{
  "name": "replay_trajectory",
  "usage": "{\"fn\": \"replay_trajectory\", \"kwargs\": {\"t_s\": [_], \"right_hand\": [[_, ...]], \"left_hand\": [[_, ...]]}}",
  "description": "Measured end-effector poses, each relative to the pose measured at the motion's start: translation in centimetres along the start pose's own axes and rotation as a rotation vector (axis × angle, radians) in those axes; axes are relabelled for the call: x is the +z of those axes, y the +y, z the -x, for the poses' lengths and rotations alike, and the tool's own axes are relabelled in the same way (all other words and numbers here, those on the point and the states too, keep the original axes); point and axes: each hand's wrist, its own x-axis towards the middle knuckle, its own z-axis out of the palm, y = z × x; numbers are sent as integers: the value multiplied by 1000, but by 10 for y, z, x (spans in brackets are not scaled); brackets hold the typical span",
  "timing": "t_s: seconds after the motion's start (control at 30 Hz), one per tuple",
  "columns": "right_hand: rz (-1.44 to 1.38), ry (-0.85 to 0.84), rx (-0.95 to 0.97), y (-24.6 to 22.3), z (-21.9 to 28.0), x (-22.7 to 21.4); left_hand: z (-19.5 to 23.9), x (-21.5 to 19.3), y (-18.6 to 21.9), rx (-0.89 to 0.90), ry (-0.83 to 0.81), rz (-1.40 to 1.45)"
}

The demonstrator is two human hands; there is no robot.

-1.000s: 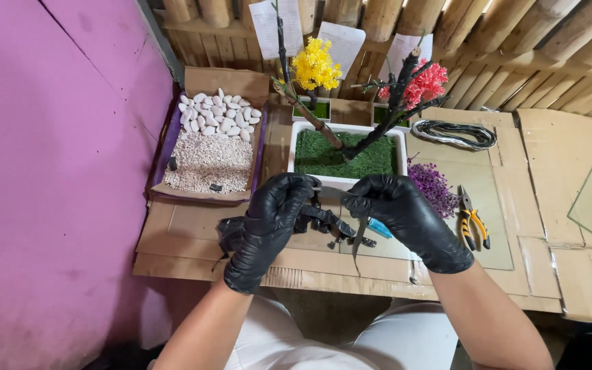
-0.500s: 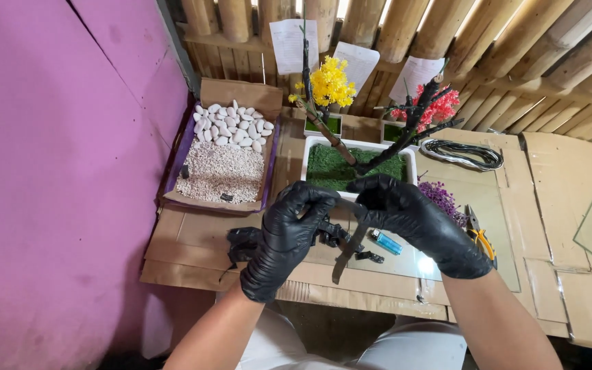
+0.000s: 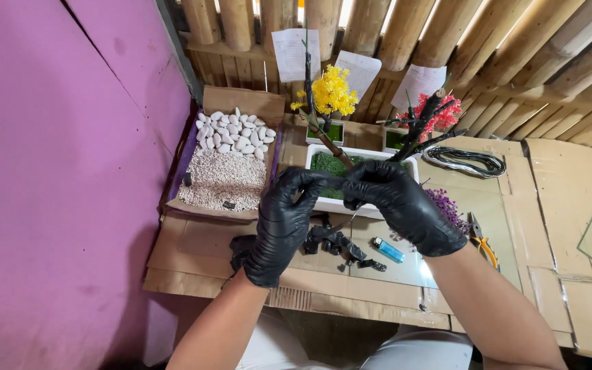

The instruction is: The person wraps black electrical tape around the branches of a small artificial bonsai tree. They tear off pieces of tape, wrap them around the stems, and smooth them down with their gloved hands.

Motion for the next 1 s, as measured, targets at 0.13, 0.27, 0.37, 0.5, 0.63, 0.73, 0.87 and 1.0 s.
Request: {"fn": "replay_trajectory", "kwargs": {"t_s": [0.13,0.27,0.37,0.5,0.63,0.73,0.87,1.0], "right_hand": [[69,11,-81,-34,4,27],[123,114,-204,-12,-15,31],[157,179,-233,-27,-8,56],[136,189,-238,-19,-24,54],[324,229,-349,-23,-29,59],[340,241,-406,-23,-33,59],[370,223,-479,-21,-42,57],[403,215,-520,-14,-51,45]], "left_hand": [[-6,5,-4,-43,72,120],[-12,9,-12,-119,161,186],[-18,14,-18,-152,235,222],[-29,15,-20,-167,275,221],[-40,15,-29,-193,331,226],[-44,17,-41,-211,346,251],[-49,24,-48,-209,393,280],[-51,28,-53,-214,414,286]]}}
